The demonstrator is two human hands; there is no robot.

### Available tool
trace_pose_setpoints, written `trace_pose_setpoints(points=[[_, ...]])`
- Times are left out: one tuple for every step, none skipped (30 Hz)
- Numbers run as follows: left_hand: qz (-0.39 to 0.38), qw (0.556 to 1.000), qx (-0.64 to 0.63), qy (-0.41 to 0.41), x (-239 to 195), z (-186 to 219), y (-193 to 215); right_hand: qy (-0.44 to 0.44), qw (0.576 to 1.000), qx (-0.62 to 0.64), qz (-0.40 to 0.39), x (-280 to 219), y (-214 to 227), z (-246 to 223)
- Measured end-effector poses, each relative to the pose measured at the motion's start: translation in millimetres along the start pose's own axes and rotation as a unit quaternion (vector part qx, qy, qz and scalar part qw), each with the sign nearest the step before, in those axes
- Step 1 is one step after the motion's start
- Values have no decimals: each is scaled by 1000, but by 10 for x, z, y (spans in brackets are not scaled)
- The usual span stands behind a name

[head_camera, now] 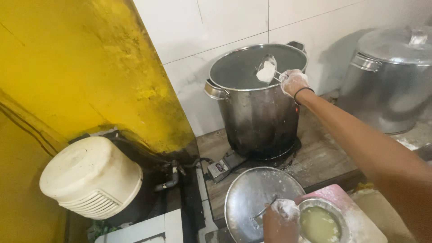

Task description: The person kneels on the floor and repeatedly takes portions of dough, flattens them, and fills them with a small orange ball from a tray of cups. They then seal the dough and drop it into a large pot of boiling water.

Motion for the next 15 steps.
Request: trace_pose_setpoints(points=[[-2,1000,5,0,49,-89,-73,-66,936,339,-60,58,-89,3],[-5,1000,10,1,97,-182,-149,-123,754,635,-114,106,-190,-21],[-3,1000,10,-1,44,-29,-14,-121,754,636,-115,54,-139,-89],[-37,998,39,21,-12,114,108,-105,926,345,-112,4,-68,-147],[-72,994,68,48,-116,243,224,-77,992,14,-99,-84,-11,-214],[-72,994,66,51,-121,276,237,-77,992,14,-103,-103,-19,-232],[-85,991,89,59,-116,299,242,-109,988,34,-100,-117,-36,-244],[-98,987,112,67,-115,321,248,-142,984,54,-98,-136,-53,-258],[-96,987,110,70,-58,159,133,-139,984,54,-101,-104,-112,-256],[-64,990,124,22,-3,22,29,-122,928,336,-105,-72,-183,-268],[-31,989,140,-28,63,-109,-67,-95,795,591,-100,-27,-236,-289],[-28,989,140,-27,-61,110,125,-94,793,592,-103,-50,-198,-312],[-58,991,121,-21,-202,321,296,-137,930,321,-112,-91,-161,-306],[-87,991,102,-16,-345,532,463,-165,980,19,-109,-133,-107,-306],[-87,991,102,-14,-433,633,593,-164,980,19,-111,-179,-99,-263]])
Point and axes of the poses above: each hand's wrist, its own x-axis towards the middle knuckle, its own y-axis out of the back of the hand, z = x × y, the point moved 2 cm from there along x, towards the middle knuckle, and after that the axes turned 5 degrees about -z, right-handed, at the moved point
